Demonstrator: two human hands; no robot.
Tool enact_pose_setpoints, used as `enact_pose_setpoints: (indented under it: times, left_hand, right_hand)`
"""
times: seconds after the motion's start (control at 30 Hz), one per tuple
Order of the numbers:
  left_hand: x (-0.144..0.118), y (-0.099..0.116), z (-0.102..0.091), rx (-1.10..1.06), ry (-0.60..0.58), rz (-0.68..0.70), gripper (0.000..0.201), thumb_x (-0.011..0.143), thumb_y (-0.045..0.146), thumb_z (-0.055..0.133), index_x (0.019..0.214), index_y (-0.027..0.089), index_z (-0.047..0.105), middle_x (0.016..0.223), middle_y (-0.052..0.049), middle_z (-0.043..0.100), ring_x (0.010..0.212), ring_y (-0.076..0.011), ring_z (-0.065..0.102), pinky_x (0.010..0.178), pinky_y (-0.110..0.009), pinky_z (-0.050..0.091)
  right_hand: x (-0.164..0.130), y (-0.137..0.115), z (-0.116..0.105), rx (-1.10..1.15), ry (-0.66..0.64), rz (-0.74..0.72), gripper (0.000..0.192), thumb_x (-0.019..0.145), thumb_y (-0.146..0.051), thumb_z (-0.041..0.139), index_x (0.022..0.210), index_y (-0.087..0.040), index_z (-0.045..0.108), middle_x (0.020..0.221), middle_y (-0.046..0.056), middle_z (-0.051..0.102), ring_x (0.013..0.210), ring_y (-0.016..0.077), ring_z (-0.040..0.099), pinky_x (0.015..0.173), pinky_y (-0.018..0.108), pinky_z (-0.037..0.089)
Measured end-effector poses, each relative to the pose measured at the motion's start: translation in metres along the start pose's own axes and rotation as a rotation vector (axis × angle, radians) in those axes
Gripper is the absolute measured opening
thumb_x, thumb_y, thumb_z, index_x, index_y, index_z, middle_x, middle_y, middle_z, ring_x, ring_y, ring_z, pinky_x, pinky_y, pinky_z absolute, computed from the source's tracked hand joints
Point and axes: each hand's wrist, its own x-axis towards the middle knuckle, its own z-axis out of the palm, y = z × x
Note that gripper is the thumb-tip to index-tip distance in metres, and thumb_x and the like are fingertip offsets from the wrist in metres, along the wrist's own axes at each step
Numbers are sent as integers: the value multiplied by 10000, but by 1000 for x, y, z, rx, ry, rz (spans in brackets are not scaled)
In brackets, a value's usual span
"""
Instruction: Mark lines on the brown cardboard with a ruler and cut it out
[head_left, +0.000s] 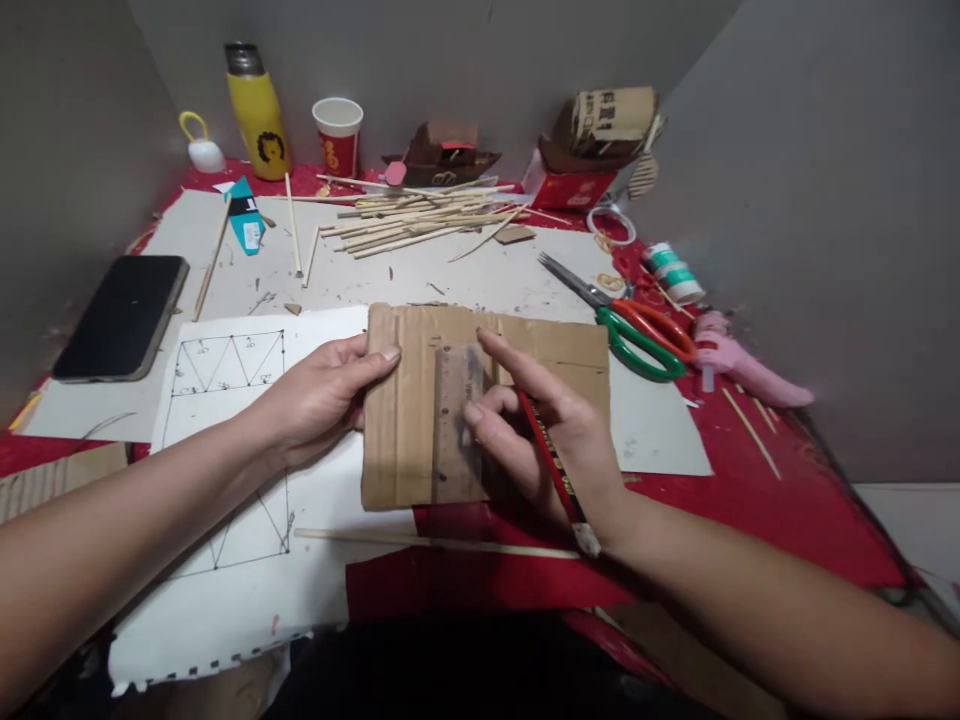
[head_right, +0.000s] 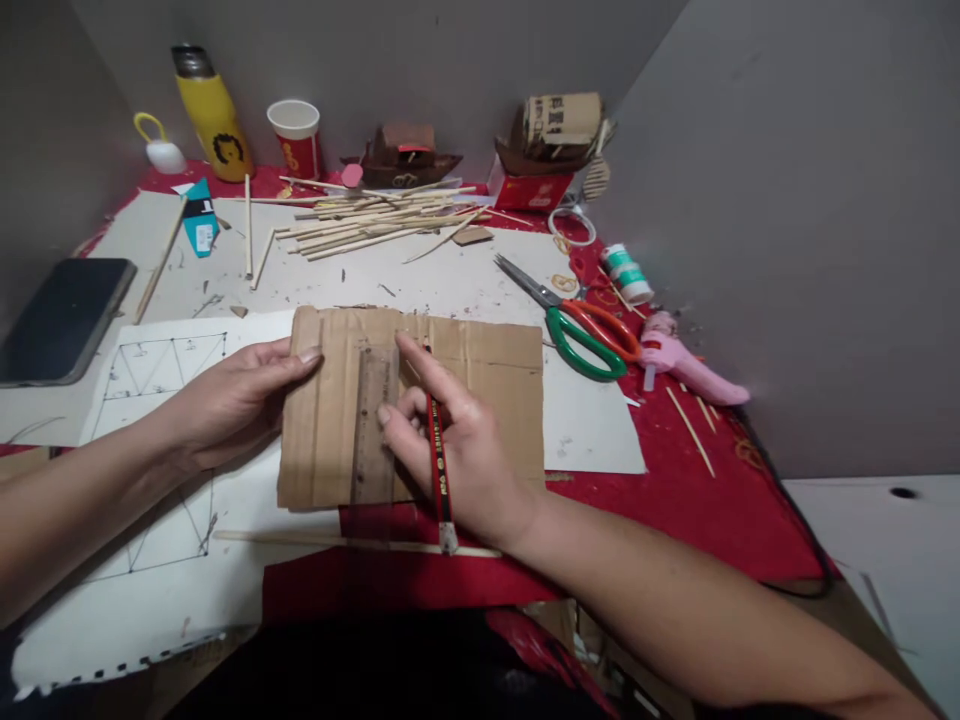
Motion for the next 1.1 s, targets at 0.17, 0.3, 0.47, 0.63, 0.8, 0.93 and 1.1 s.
enact_pose_setpoints:
  times: [0.17, 0.3, 0.47, 0.63, 0.8, 0.93, 1.1]
  left_hand:
    - [0, -1, -3, 5, -3, 0, 199, 867, 297, 709, 949, 121, 753, 872, -105, 747, 768, -194, 678, 734, -314, 525]
    - [1, -2, -3, -24, 19, 14, 154, 903, 256, 650, 939, 142, 747, 880, -96, 747, 765, -189, 684, 730, -315, 540]
    - [3, -4, -4, -27, 11, 41, 165, 815, 302, 761, 871, 148, 737, 806, -88, 740, 764, -218, 693, 717, -339, 551]
    - [3, -5, -4, -25, -14, 47, 197, 789, 319, 788, 867, 146, 735, 778, -90, 739, 778, -240, 700, 709, -355, 555]
    - [4, -7, -4, -34, -18, 53, 178, 797, 305, 777, 833, 140, 722, 740, -83, 722, 756, -232, 695, 717, -355, 550]
    - [4, -8, -5, -35, -32, 60, 210, 791, 317, 788, 862, 132, 719, 730, -74, 711, 718, -211, 686, 713, -347, 544]
    - [4, -10, -5, -32, -62, 78, 231, 803, 341, 779, 888, 135, 720, 717, -59, 702, 707, -195, 677, 689, -324, 533]
  right_hand:
    - [1, 0, 0, 11, 28, -5, 634, 868, -260, 640, 1470, -170, 464, 646, -52, 595, 543, 125, 531, 530, 265, 461]
    - [0, 0, 1, -6, 36, 1, 635, 857, -246, 656, 1464, -172, 480, 640, -57, 612, 525, 115, 545, 505, 250, 464]
    - [-1, 2, 2, -22, 44, -11, 614, 863, -224, 662, 1451, -162, 495, 635, -56, 622, 529, 112, 559, 511, 248, 483]
    - [-1, 3, 2, -27, 37, 8, 615, 879, -238, 668, 1462, -175, 485, 645, -54, 627, 520, 108, 548, 488, 246, 462]
    - [-1, 1, 4, -22, 39, 17, 619, 876, -213, 665, 1462, -149, 479, 635, -55, 623, 503, 100, 532, 463, 239, 435]
    - [-1, 1, 5, -14, 40, -1, 613, 881, -220, 663, 1463, -165, 476, 639, -64, 625, 492, 92, 520, 453, 236, 414]
    - [0, 1, 6, -9, 47, -5, 617, 872, -210, 665, 1456, -142, 480, 630, -68, 612, 493, 91, 515, 460, 238, 420]
